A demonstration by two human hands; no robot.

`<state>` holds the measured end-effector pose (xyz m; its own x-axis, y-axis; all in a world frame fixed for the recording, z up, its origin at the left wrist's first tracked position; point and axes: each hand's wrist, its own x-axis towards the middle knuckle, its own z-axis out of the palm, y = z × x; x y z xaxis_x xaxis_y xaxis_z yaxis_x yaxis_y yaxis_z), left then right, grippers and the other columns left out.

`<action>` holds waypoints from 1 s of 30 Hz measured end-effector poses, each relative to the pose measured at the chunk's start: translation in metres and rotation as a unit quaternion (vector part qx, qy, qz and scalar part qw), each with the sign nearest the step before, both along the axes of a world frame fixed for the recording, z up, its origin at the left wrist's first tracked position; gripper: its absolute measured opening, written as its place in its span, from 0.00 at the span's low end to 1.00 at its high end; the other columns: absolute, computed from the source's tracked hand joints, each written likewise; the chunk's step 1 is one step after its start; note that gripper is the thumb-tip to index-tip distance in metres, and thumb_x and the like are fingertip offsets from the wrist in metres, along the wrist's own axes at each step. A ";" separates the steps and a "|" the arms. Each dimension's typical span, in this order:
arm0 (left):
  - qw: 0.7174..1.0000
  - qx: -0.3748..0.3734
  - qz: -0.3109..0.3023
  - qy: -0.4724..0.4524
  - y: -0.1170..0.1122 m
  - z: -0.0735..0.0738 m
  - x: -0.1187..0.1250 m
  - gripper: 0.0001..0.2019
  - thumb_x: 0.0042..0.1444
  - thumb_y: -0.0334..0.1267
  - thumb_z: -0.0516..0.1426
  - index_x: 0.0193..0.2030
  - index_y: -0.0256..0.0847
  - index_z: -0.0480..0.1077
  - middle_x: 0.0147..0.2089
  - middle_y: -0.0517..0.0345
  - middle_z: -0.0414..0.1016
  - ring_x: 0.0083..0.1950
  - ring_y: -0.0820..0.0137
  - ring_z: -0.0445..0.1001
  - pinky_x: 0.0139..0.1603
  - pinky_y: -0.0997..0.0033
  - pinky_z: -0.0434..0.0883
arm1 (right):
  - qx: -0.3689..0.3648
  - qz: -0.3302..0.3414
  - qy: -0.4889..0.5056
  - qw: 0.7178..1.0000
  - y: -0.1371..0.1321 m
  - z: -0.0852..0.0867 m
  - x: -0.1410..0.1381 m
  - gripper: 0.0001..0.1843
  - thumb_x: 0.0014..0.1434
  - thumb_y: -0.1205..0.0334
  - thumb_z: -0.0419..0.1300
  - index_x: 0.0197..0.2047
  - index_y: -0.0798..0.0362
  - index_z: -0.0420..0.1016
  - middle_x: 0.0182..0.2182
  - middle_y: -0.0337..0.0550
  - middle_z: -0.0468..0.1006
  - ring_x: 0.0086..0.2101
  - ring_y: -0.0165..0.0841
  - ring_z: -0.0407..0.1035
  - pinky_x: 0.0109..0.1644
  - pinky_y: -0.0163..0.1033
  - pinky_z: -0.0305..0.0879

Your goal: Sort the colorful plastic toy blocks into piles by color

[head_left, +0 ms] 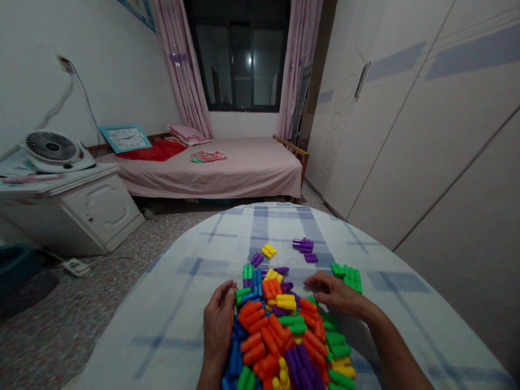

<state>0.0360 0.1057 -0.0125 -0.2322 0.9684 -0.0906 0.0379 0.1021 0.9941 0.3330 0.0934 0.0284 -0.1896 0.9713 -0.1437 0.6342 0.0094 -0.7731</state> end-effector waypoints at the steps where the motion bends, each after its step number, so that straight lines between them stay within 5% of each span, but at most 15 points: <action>1: 1.000 0.002 -0.002 -0.001 0.000 -0.001 0.000 0.23 0.48 0.52 0.57 0.45 0.37 0.72 0.46 0.49 0.77 0.48 0.61 0.74 0.51 0.62 0.68 | -0.001 0.016 -0.009 1.000 -0.003 0.002 0.000 0.21 0.44 0.69 0.55 0.43 0.54 0.74 0.39 0.45 0.74 0.39 0.35 0.68 0.43 0.40 0.64; 9: 1.000 0.013 0.003 0.028 0.001 0.002 0.000 0.22 0.47 0.51 0.56 0.44 0.37 0.73 0.45 0.49 0.77 0.46 0.61 0.74 0.50 0.62 0.69 | 0.087 0.062 -0.151 0.983 -0.006 -0.012 -0.005 0.17 0.46 0.68 0.59 0.42 0.52 0.74 0.40 0.44 0.70 0.41 0.35 0.64 0.47 0.39 0.60; 14: 0.999 0.027 0.003 0.032 0.002 0.002 0.000 0.21 0.48 0.50 0.56 0.43 0.37 0.73 0.44 0.49 0.77 0.45 0.62 0.74 0.49 0.62 0.69 | 0.173 -0.043 -0.169 0.969 -0.019 -0.030 -0.013 0.04 0.52 0.63 0.56 0.32 0.53 0.70 0.33 0.43 0.70 0.37 0.34 0.63 0.43 0.39 0.60; 23: 0.998 0.046 0.002 0.046 0.004 -0.003 0.000 0.20 0.49 0.47 0.55 0.44 0.37 0.72 0.44 0.48 0.77 0.45 0.62 0.74 0.49 0.63 0.69 | 0.234 -0.338 -0.119 0.904 -0.056 -0.044 0.009 0.16 0.54 0.52 0.52 0.40 0.53 0.69 0.36 0.45 0.72 0.38 0.38 0.66 0.44 0.43 0.62; 30: 0.996 0.053 0.000 0.069 0.005 -0.002 -0.001 0.21 0.48 0.49 0.55 0.43 0.36 0.73 0.43 0.48 0.78 0.43 0.62 0.75 0.48 0.62 0.69 | 0.324 -0.407 -0.166 0.838 -0.070 -0.034 0.030 0.22 0.54 0.51 0.51 0.48 0.55 0.68 0.45 0.52 0.70 0.47 0.44 0.61 0.52 0.52 0.57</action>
<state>0.0351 0.1107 -0.0141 -0.2354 0.9709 0.0442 0.1740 -0.0026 0.9847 0.3625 0.0233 -0.0060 0.5198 0.6530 0.5508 0.8132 -0.1806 -0.5533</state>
